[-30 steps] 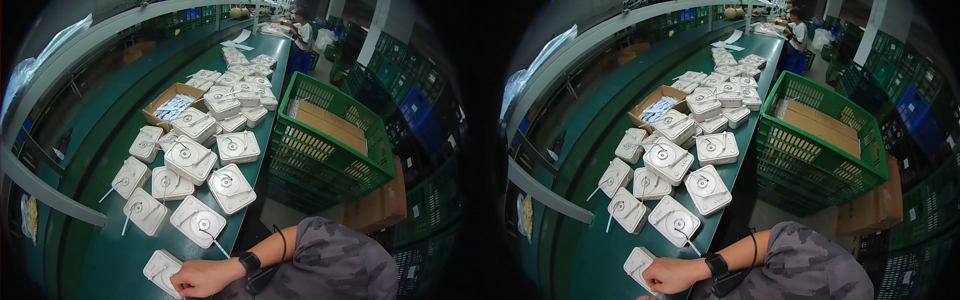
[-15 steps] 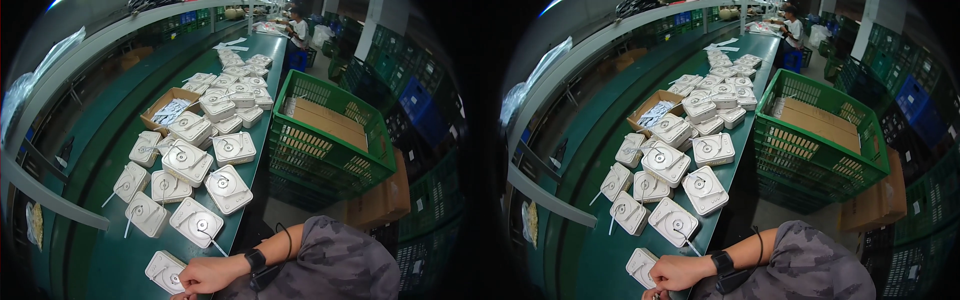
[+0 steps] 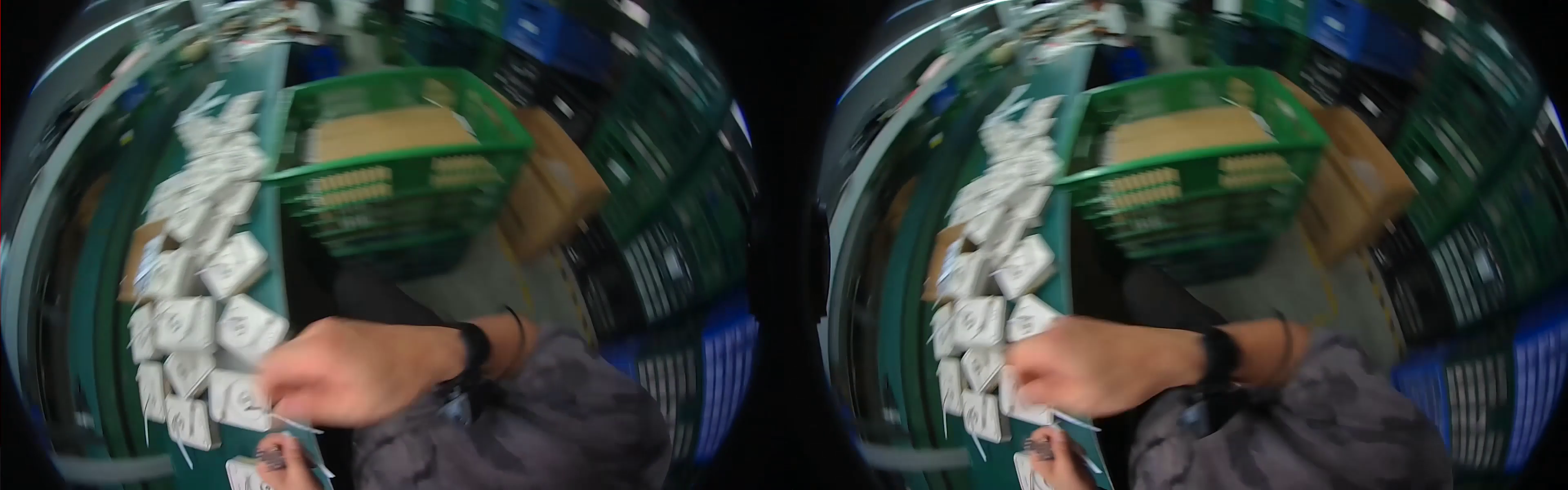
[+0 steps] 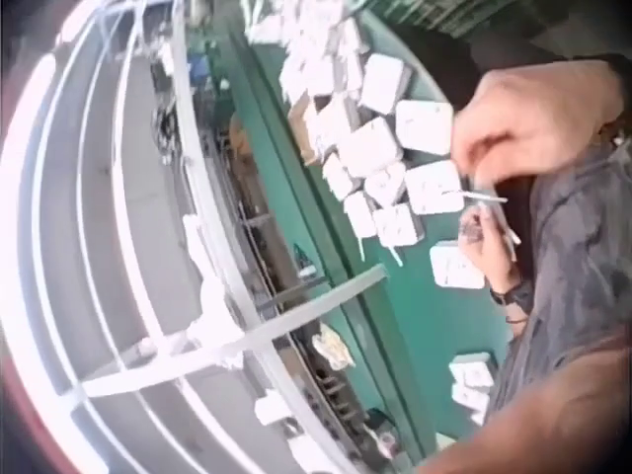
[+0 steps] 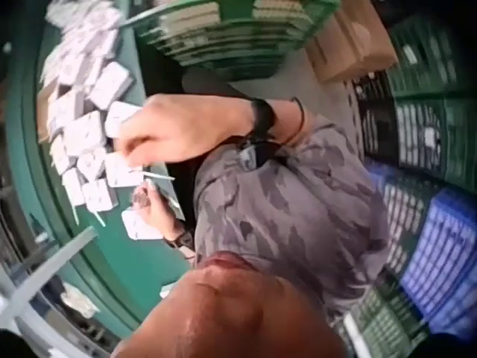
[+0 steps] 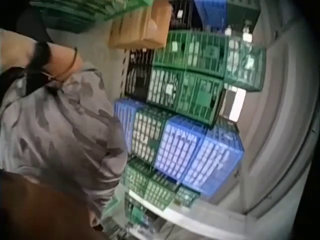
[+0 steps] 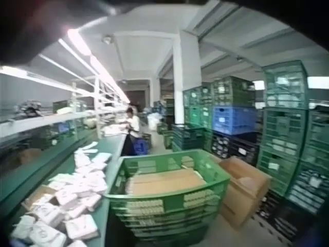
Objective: Assembling small electronic components by routing cables and fitting parts into plastic housings on a production line.
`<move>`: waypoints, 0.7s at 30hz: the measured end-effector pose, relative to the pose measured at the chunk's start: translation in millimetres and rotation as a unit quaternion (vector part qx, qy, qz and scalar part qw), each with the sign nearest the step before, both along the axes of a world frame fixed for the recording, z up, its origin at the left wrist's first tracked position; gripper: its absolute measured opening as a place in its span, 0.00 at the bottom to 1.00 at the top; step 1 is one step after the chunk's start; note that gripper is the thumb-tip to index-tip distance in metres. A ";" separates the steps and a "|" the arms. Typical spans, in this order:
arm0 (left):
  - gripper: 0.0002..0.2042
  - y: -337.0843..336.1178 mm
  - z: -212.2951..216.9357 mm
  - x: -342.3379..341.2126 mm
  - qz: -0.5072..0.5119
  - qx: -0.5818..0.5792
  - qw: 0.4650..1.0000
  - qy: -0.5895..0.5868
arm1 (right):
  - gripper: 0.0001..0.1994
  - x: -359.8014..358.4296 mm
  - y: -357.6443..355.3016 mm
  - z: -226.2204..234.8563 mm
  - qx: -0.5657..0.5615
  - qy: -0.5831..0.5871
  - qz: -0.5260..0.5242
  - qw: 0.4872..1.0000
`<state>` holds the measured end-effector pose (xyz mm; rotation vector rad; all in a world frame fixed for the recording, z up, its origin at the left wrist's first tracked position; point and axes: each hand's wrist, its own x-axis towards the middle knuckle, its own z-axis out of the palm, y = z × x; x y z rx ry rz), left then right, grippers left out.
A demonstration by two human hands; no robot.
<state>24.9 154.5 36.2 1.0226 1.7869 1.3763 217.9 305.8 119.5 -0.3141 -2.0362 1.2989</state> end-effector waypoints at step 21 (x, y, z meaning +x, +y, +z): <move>0.04 178.7 -22.3 158.7 -0.275 -0.098 0.952 -0.094 | 0.18 280.0 -1.6 21.6 0.097 0.226 -0.110 0.963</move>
